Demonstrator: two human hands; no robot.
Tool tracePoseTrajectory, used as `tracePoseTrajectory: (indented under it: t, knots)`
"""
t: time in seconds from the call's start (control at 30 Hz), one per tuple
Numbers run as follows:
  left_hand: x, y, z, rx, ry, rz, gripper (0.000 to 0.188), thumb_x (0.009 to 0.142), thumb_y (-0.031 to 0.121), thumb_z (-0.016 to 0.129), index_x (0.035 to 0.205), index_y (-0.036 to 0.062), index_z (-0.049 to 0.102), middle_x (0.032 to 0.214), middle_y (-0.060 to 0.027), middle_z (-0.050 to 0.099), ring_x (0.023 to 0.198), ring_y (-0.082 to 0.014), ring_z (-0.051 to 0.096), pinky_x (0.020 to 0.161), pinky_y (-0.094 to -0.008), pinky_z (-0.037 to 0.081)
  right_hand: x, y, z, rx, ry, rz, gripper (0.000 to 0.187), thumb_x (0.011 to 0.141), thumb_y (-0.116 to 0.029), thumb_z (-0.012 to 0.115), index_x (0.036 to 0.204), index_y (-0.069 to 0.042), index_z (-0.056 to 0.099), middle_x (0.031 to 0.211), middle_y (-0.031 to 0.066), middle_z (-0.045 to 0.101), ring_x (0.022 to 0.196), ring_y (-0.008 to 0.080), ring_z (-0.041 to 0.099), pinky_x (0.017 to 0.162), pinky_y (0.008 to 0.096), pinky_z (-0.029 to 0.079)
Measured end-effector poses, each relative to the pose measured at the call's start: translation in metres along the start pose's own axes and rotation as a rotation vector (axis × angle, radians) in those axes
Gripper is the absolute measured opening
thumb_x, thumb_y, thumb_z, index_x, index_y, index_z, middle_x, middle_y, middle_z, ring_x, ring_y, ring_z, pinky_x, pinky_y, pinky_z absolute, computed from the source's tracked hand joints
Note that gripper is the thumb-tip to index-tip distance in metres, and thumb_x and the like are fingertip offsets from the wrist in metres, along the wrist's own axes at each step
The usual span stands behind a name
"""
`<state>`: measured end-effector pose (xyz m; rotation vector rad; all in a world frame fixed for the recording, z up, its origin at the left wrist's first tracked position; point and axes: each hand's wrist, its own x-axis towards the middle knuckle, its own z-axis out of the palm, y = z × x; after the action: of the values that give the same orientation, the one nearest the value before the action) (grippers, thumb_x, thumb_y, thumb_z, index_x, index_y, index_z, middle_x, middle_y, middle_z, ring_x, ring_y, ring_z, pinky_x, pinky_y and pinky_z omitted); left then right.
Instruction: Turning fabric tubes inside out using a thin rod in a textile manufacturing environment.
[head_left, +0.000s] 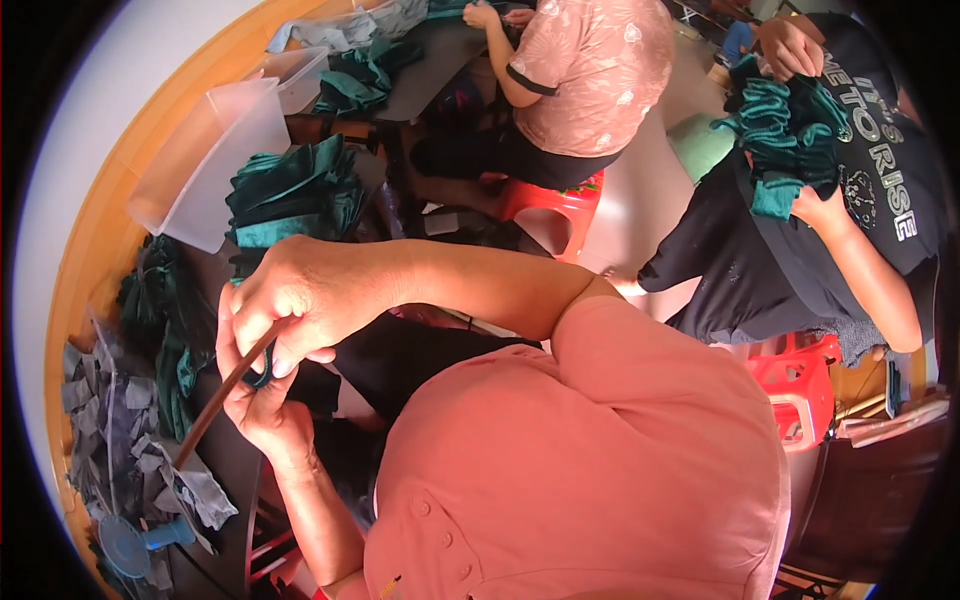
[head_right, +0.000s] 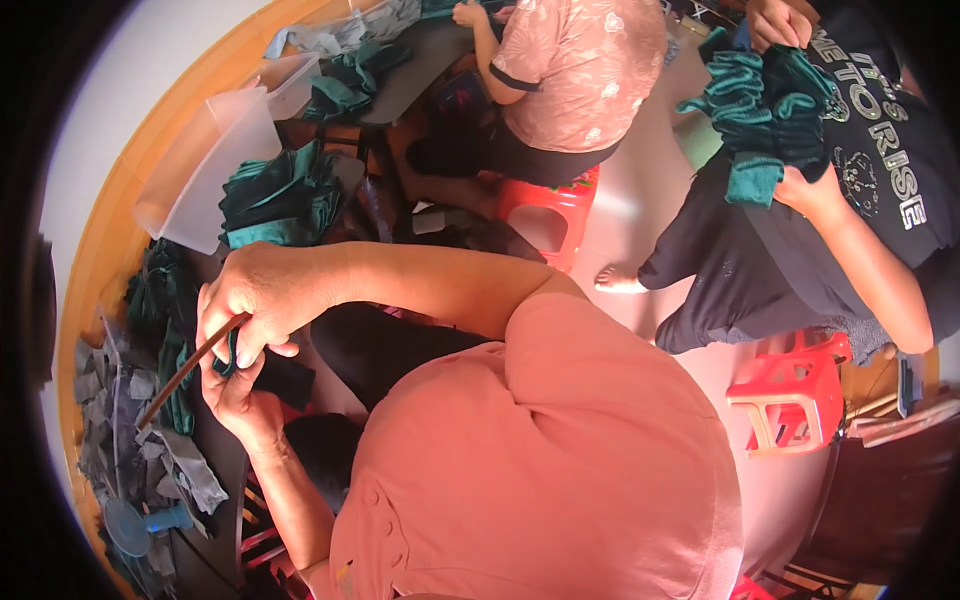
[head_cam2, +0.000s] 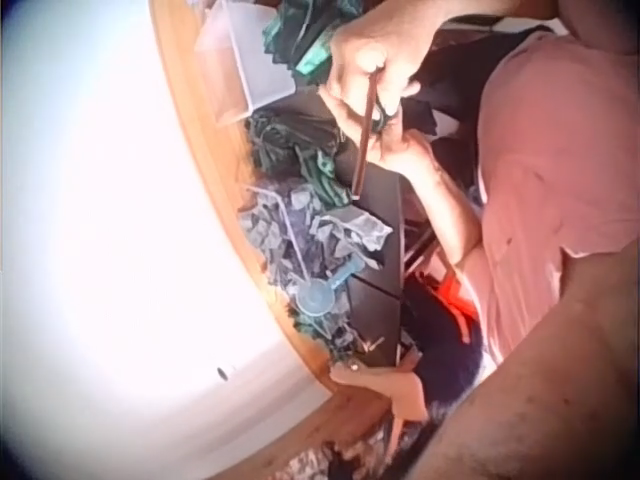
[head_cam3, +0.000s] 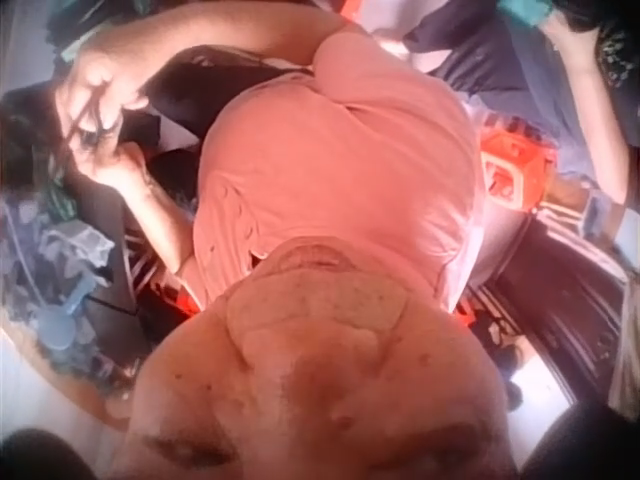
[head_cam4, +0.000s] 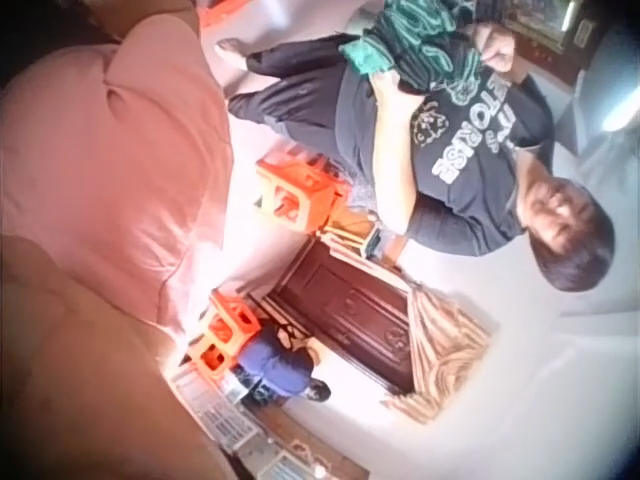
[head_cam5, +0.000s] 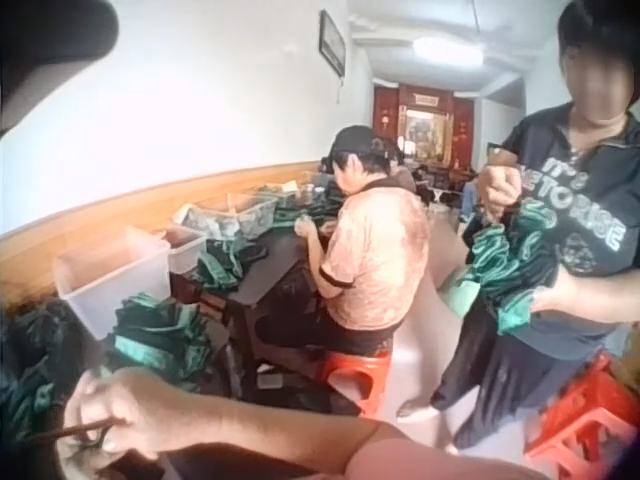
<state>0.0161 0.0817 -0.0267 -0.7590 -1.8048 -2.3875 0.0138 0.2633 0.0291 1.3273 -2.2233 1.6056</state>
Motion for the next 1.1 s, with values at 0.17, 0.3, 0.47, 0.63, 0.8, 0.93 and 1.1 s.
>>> tracePoseTrajectory:
  t: [0.17,0.3,0.47,0.63,0.8,0.93,1.1]
  knots:
    - [-0.001,-0.004,0.006,-0.103,0.076,-0.066,0.060,0.076,-0.012,0.057,0.135,-0.0029,0.045,0.128,-0.0140,0.054,0.114,-0.0231,0.056,0.097,-0.0333,0.046,-0.001,0.019,0.000,0.260,0.121,0.173,0.011,0.078,0.005,0.066,0.089,0.005,0.066,0.095,0.0099,0.063,0.063,0.0139,0.065,0.049,0.0275,0.050]
    - [-0.005,-0.017,-0.004,-0.193,0.120,0.205,0.056,0.072,-0.023,0.060,0.122,-0.0010,0.048,0.115,-0.0133,0.058,0.105,-0.0203,0.059,0.093,-0.0324,0.048,-0.002,0.033,-0.004,0.175,0.194,-0.002,0.013,0.077,0.009,0.066,0.089,0.005,0.066,0.092,0.0090,0.061,0.076,0.0129,0.061,0.060,0.0234,0.047]
    - [-0.015,-0.016,-0.010,-0.141,0.151,0.349,0.038,0.077,-0.020,0.061,0.108,-0.0007,0.052,0.109,-0.0141,0.058,0.100,-0.0189,0.060,0.088,-0.0306,0.051,0.004,0.028,0.005,0.224,0.189,0.107,0.014,0.075,0.007,0.068,0.089,0.006,0.065,0.091,0.0081,0.059,0.072,0.0084,0.054,0.058,0.0189,0.040]
    - [-0.016,-0.011,-0.014,0.012,0.192,0.291,0.028,0.077,-0.010,0.072,0.101,-0.0009,0.061,0.102,-0.0071,0.060,0.092,-0.0133,0.058,0.084,-0.0265,0.050,0.010,0.036,0.007,0.191,0.131,0.075,0.012,0.077,0.002,0.071,0.088,0.001,0.067,0.088,0.0033,0.060,0.072,0.0071,0.054,0.060,0.0207,0.043]
    - [-0.016,-0.018,-0.015,-0.002,0.190,0.226,0.018,0.078,-0.006,0.073,0.093,-0.0006,0.063,0.093,-0.0043,0.060,0.080,-0.0092,0.051,0.073,-0.0213,0.045,0.010,0.044,0.011,0.189,0.130,0.015,0.013,0.076,0.004,0.071,0.088,0.001,0.066,0.089,0.0045,0.060,0.074,0.0086,0.056,0.061,0.0208,0.044]
    - [-0.015,-0.020,-0.014,-0.048,0.228,0.218,0.015,0.080,-0.006,0.071,0.091,-0.0008,0.063,0.094,-0.0045,0.060,0.080,-0.0088,0.051,0.073,-0.0213,0.045,0.008,0.047,0.011,0.179,0.115,-0.002,0.018,0.075,0.007,0.072,0.091,0.002,0.065,0.090,0.0052,0.060,0.076,0.0093,0.058,0.064,0.0215,0.048]
    - [-0.013,-0.022,-0.016,-0.075,0.255,0.262,0.017,0.083,-0.009,0.067,0.098,-0.0023,0.061,0.096,-0.0061,0.064,0.083,-0.0090,0.057,0.077,-0.0219,0.048,0.004,0.047,0.017,0.392,0.207,0.046,0.035,0.074,0.008,0.073,0.106,0.002,0.060,0.095,0.0053,0.061,0.081,0.0106,0.061,0.070,0.0236,0.052]
